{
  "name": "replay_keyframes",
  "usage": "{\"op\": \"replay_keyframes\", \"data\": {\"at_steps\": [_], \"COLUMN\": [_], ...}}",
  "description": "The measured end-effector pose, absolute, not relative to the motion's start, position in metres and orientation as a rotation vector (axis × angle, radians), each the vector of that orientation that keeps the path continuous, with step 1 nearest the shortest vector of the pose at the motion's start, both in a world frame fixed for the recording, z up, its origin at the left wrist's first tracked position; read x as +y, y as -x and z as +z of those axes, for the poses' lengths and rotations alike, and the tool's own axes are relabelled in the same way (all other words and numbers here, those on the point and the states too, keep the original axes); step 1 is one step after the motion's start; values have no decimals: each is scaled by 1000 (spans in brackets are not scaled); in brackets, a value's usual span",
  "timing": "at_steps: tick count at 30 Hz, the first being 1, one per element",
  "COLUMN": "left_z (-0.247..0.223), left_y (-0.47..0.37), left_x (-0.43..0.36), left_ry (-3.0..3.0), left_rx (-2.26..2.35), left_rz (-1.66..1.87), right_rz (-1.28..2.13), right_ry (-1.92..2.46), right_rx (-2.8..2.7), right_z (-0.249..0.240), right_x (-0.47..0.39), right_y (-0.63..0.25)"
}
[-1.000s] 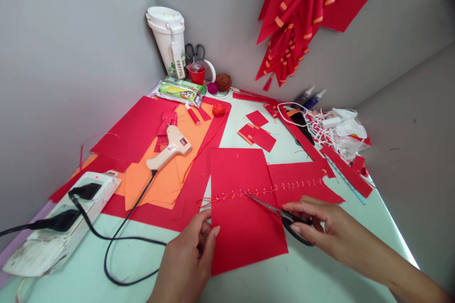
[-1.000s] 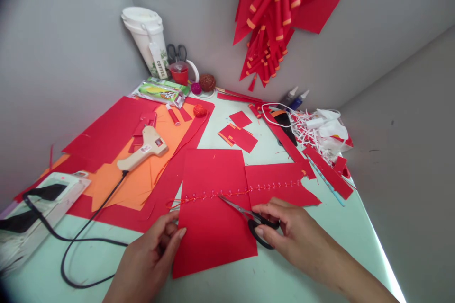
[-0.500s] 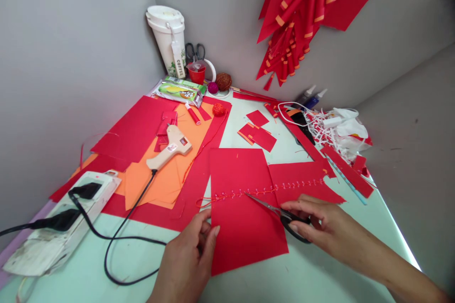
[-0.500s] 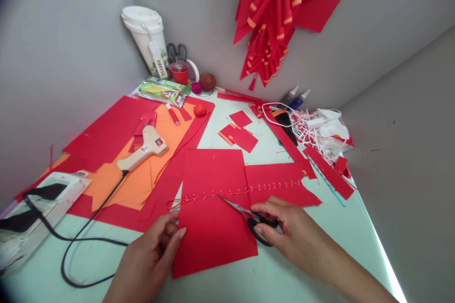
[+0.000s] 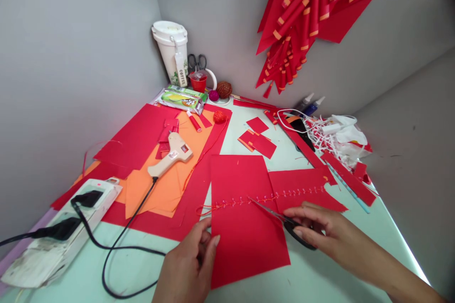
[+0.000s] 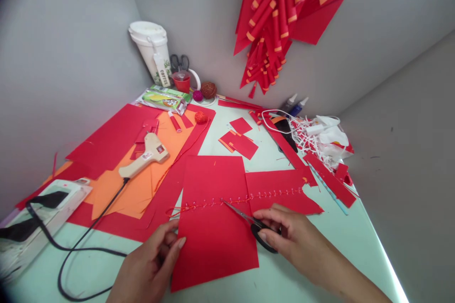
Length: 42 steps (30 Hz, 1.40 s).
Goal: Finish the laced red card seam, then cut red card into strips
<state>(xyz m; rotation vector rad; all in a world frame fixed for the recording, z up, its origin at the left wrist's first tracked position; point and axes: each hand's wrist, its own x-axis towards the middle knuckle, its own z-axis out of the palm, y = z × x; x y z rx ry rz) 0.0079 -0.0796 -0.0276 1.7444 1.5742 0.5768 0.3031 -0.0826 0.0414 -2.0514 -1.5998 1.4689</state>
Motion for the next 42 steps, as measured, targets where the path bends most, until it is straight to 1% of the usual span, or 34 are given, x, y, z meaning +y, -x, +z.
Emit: {"op": "replay_keyframes", "data": {"at_steps": [6,14,30,37,42], "left_z": [-27,-28,-24,-27,-29], "left_y": [-8,-7,-9,-8,-7], "left_x": [-80,-81,-80,-80,-80], "left_ry": [-1737,-1736,-1680,-1704,-1732], "left_rx": [1590,1586,1598,1591,1584], "left_rz": [576,586,572,574,588], "right_rz": [1447,1300,1118,1168,1259], "right_ry": [2003,2017,1961,1957,1990], "right_rx": [-1565,-1772,-2020,-1958,-1813], "right_z": [43,53,46,44,46], "right_x": [-85,-83,-91,-89,-87], "right_y": [-305,-293,-288,-293,-294]}}
